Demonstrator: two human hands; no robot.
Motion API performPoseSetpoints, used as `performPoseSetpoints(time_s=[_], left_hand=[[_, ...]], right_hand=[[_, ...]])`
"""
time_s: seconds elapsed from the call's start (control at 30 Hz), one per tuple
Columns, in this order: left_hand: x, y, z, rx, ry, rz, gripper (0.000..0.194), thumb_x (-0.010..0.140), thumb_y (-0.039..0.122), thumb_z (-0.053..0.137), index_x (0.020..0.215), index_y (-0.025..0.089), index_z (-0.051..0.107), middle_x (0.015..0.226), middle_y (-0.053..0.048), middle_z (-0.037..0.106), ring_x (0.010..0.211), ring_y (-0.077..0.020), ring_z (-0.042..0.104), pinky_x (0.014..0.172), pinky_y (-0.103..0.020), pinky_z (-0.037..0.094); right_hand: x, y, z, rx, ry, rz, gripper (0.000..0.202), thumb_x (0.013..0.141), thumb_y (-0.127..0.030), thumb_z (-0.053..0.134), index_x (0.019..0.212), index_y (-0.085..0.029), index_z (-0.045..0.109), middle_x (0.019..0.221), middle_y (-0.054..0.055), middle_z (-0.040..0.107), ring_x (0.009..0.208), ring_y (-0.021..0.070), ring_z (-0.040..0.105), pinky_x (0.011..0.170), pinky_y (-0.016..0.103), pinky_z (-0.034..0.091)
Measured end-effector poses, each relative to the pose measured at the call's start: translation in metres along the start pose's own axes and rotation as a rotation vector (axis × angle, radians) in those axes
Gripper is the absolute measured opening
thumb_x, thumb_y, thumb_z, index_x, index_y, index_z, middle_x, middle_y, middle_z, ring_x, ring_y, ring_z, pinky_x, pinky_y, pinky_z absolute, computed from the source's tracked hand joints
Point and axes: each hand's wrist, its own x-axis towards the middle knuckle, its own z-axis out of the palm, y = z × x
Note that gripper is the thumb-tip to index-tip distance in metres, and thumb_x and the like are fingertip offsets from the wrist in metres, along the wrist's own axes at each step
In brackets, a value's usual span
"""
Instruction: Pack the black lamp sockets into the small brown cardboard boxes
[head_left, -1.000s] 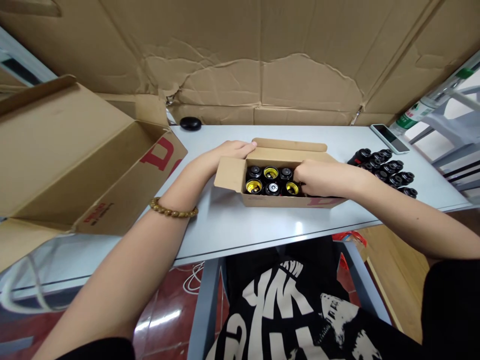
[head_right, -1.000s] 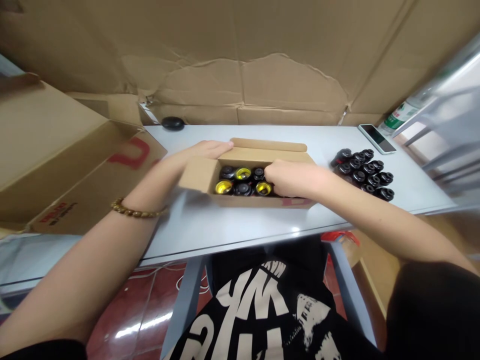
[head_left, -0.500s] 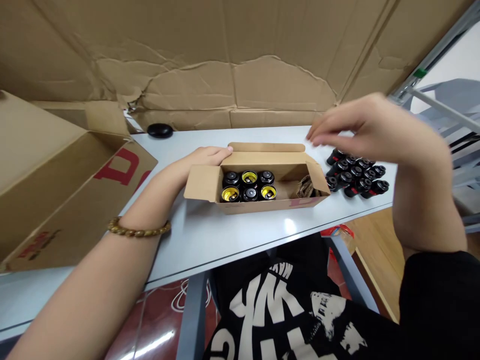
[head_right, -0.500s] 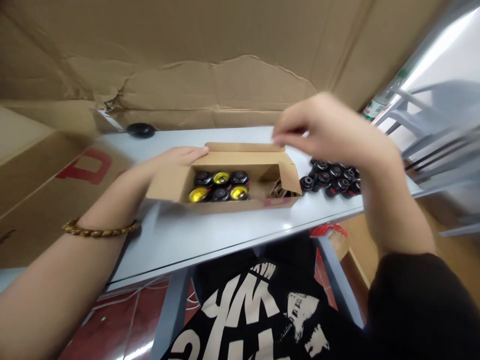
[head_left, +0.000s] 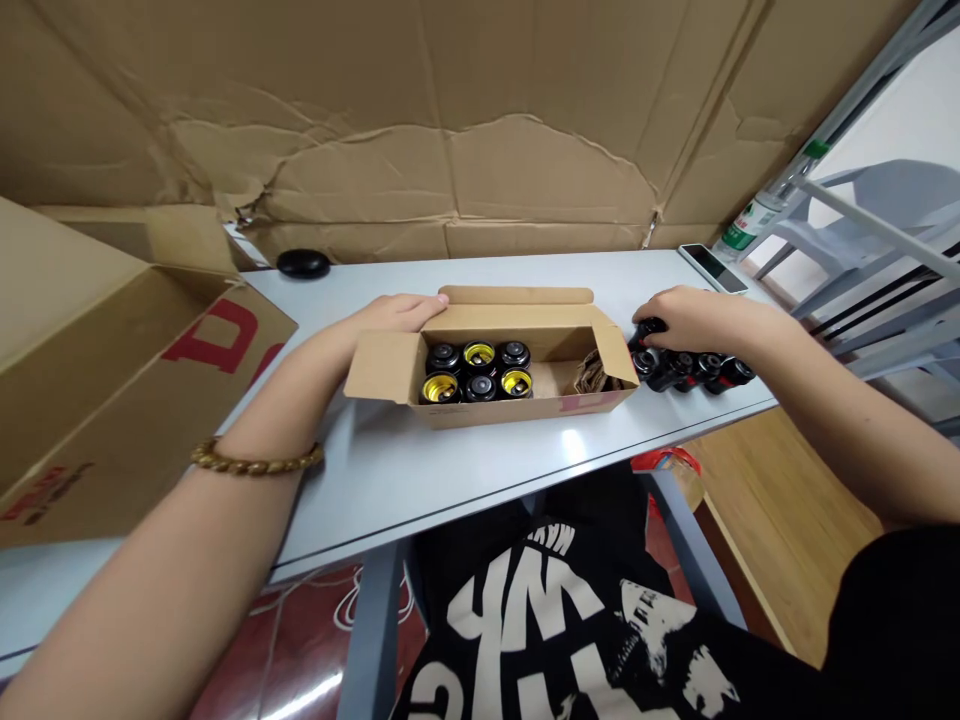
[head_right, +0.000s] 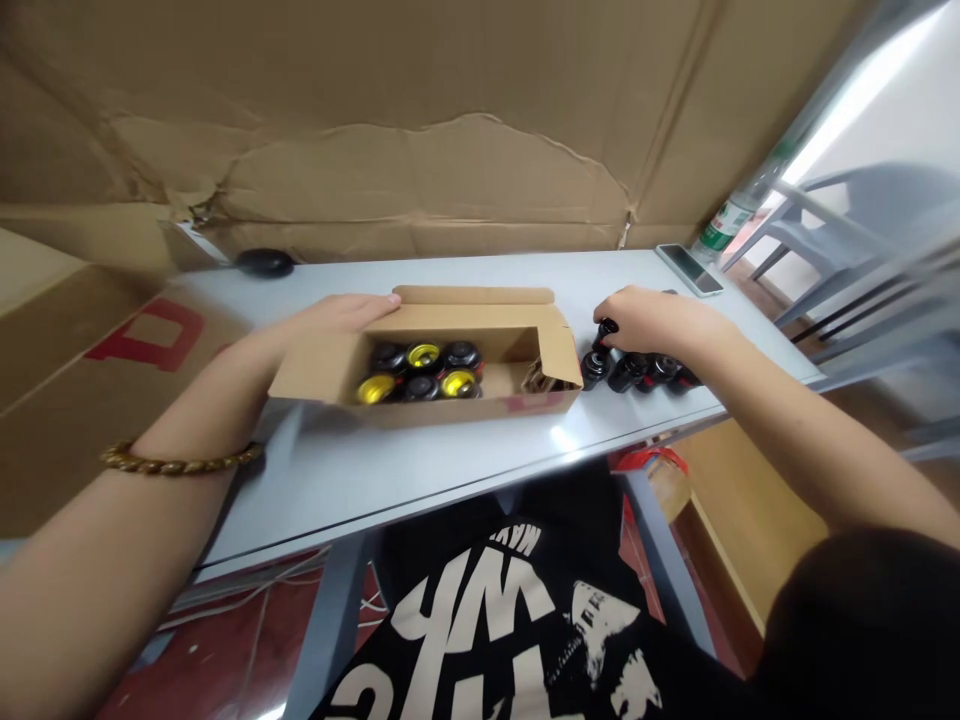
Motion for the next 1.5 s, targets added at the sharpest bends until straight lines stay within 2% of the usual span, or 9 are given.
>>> performPoseSetpoints(time_s=[0.2,0.37,0.5,0.63,0.73,0.87,1.1,1.37,1.5], left_hand=[[-0.002,0.010,-0.003,0.044,-0.018,-0.040,0.082,0.096,0.081,0.039,0.129,0.021,0.084,0.143,-0.016,0.077,0.133,-0.0410,0.070,0.119,-0.048,0.054],[0.000,0.009,-0.003,0.035,-0.035,-0.025,0.078,0.098,0.079,0.039,0.122,0.021,0.085,0.139,-0.015,0.079,0.128,-0.0393,0.073,0.115,-0.045,0.056],[-0.002,0.003,-0.001,0.003,-0.025,0.035,0.078,0.101,0.081,0.039,0.130,0.024,0.083,0.142,-0.013,0.078,0.131,-0.0369,0.072,0.117,-0.043,0.055],[-0.003,0.005,-0.001,-0.029,-0.030,0.028,0.078,0.101,0.083,0.040,0.134,0.026,0.082,0.141,-0.012,0.079,0.128,-0.0363,0.074,0.116,-0.042,0.055],[-0.003,0.009,-0.002,-0.032,-0.010,0.000,0.079,0.099,0.084,0.042,0.132,0.025,0.083,0.141,-0.013,0.079,0.129,-0.0376,0.073,0.116,-0.043,0.056],[-0.007,0.015,-0.003,-0.020,-0.028,-0.027,0.075,0.098,0.081,0.044,0.125,0.024,0.085,0.134,-0.015,0.081,0.124,-0.0393,0.075,0.112,-0.047,0.059],[-0.014,0.022,-0.005,-0.033,-0.036,-0.022,0.075,0.101,0.080,0.042,0.130,0.025,0.083,0.141,-0.012,0.079,0.129,-0.0379,0.073,0.115,-0.043,0.057],[-0.006,0.014,-0.003,-0.012,-0.030,-0.008,0.073,0.101,0.078,0.041,0.127,0.024,0.082,0.145,-0.011,0.077,0.132,-0.0354,0.071,0.119,-0.041,0.053],[-0.009,0.016,-0.003,-0.006,-0.037,-0.022,0.071,0.100,0.078,0.041,0.121,0.024,0.083,0.142,-0.011,0.078,0.129,-0.0355,0.072,0.118,-0.042,0.052]], right_hand=[[0.015,-0.022,-0.011,-0.184,-0.004,-0.046,0.030,0.100,-0.034,0.056,0.116,-0.016,0.073,0.115,0.020,0.073,0.090,0.0295,0.070,0.073,0.041,0.047],[-0.003,-0.032,-0.053,-0.092,0.299,-0.026,0.040,0.102,-0.040,0.056,0.128,-0.011,0.066,0.112,0.022,0.073,0.094,0.0317,0.067,0.077,0.044,0.049],[-0.024,-0.052,-0.070,0.145,0.486,-0.216,0.047,0.101,-0.043,0.058,0.140,-0.017,0.063,0.114,0.015,0.074,0.097,0.0288,0.069,0.086,0.044,0.054],[-0.028,-0.082,-0.049,0.259,0.565,-0.523,0.046,0.104,-0.044,0.055,0.144,-0.023,0.063,0.126,0.014,0.073,0.108,0.0308,0.069,0.097,0.049,0.056],[-0.019,-0.097,-0.030,0.412,0.595,-0.625,0.039,0.106,-0.044,0.057,0.140,-0.026,0.065,0.127,0.012,0.074,0.109,0.0297,0.069,0.098,0.047,0.058],[-0.004,-0.108,-0.017,0.626,0.625,-0.596,0.042,0.107,-0.052,0.058,0.141,-0.027,0.063,0.130,0.009,0.073,0.111,0.0277,0.070,0.101,0.045,0.059],[0.016,-0.121,0.000,0.809,0.666,-0.536,0.048,0.112,-0.055,0.051,0.147,-0.025,0.063,0.145,0.012,0.070,0.134,0.0306,0.065,0.120,0.051,0.051],[0.023,-0.110,0.010,0.735,0.671,-0.628,0.039,0.112,-0.051,0.051,0.139,-0.029,0.068,0.135,0.008,0.072,0.128,0.0298,0.065,0.118,0.051,0.049],[0.023,-0.108,0.011,0.751,0.662,-0.563,0.041,0.113,-0.053,0.047,0.141,-0.029,0.066,0.141,0.009,0.070,0.133,0.0302,0.063,0.121,0.050,0.047]])
